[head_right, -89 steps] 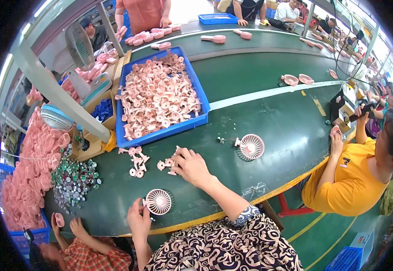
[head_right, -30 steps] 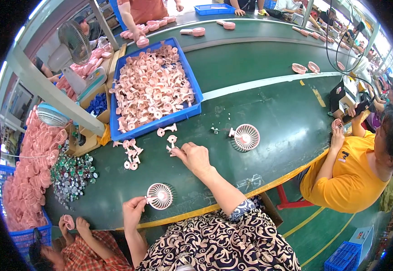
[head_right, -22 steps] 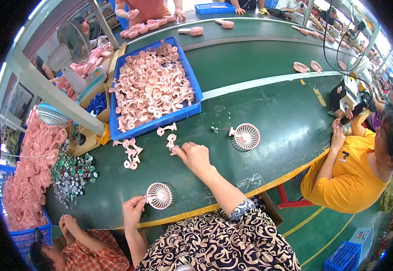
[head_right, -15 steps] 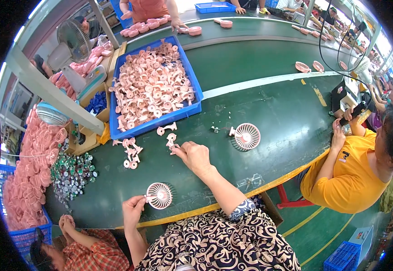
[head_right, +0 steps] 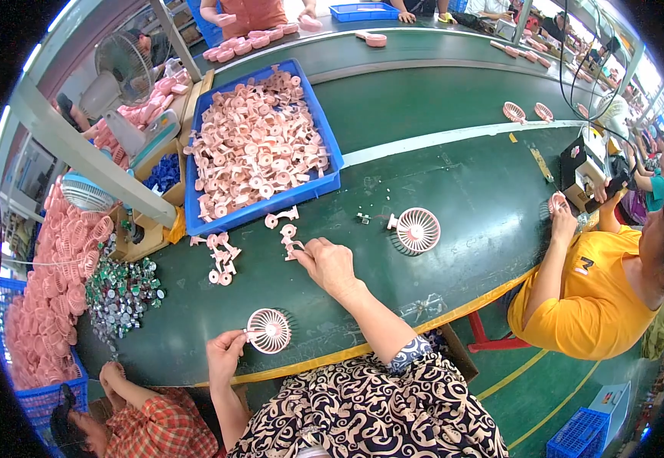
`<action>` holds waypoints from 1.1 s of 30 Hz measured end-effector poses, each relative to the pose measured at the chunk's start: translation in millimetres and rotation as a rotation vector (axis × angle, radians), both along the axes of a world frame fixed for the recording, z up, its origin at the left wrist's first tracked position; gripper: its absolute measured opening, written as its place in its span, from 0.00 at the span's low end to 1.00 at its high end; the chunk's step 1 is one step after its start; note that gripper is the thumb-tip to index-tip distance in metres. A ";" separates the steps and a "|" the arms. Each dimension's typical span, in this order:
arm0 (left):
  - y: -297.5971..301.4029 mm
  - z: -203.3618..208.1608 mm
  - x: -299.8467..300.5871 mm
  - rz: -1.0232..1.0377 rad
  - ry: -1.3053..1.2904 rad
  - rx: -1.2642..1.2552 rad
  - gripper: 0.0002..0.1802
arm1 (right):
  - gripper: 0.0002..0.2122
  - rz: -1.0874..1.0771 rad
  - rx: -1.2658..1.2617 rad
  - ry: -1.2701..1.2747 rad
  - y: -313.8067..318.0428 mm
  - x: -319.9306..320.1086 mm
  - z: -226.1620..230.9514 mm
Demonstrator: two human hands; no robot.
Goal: The person assembles mini fan parts by attaching plastic mounting pieces into circular fan grills by hand and setting the assembled parts along the conveyor table.
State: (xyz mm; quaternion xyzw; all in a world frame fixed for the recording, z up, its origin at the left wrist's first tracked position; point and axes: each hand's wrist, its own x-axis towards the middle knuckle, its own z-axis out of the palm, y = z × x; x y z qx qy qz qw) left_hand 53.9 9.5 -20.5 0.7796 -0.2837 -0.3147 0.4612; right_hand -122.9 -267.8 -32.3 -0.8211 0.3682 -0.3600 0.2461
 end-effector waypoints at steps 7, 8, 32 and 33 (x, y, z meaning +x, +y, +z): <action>-1.4 -0.7 0.2 -0.005 -0.001 -0.010 0.05 | 0.12 0.008 0.012 -0.011 -1.1 -0.3 1.5; -1.1 -1.5 0.7 -0.004 0.000 -0.010 0.05 | 0.12 0.009 0.012 -0.011 -1.2 0.0 1.4; -2.1 10.7 -16.0 0.040 -0.105 0.016 0.07 | 0.10 -0.142 0.014 0.082 -13.7 -11.6 4.0; -2.2 12.7 -18.3 0.047 -0.113 0.015 0.07 | 0.10 -0.148 -0.064 0.098 -15.4 -11.2 3.2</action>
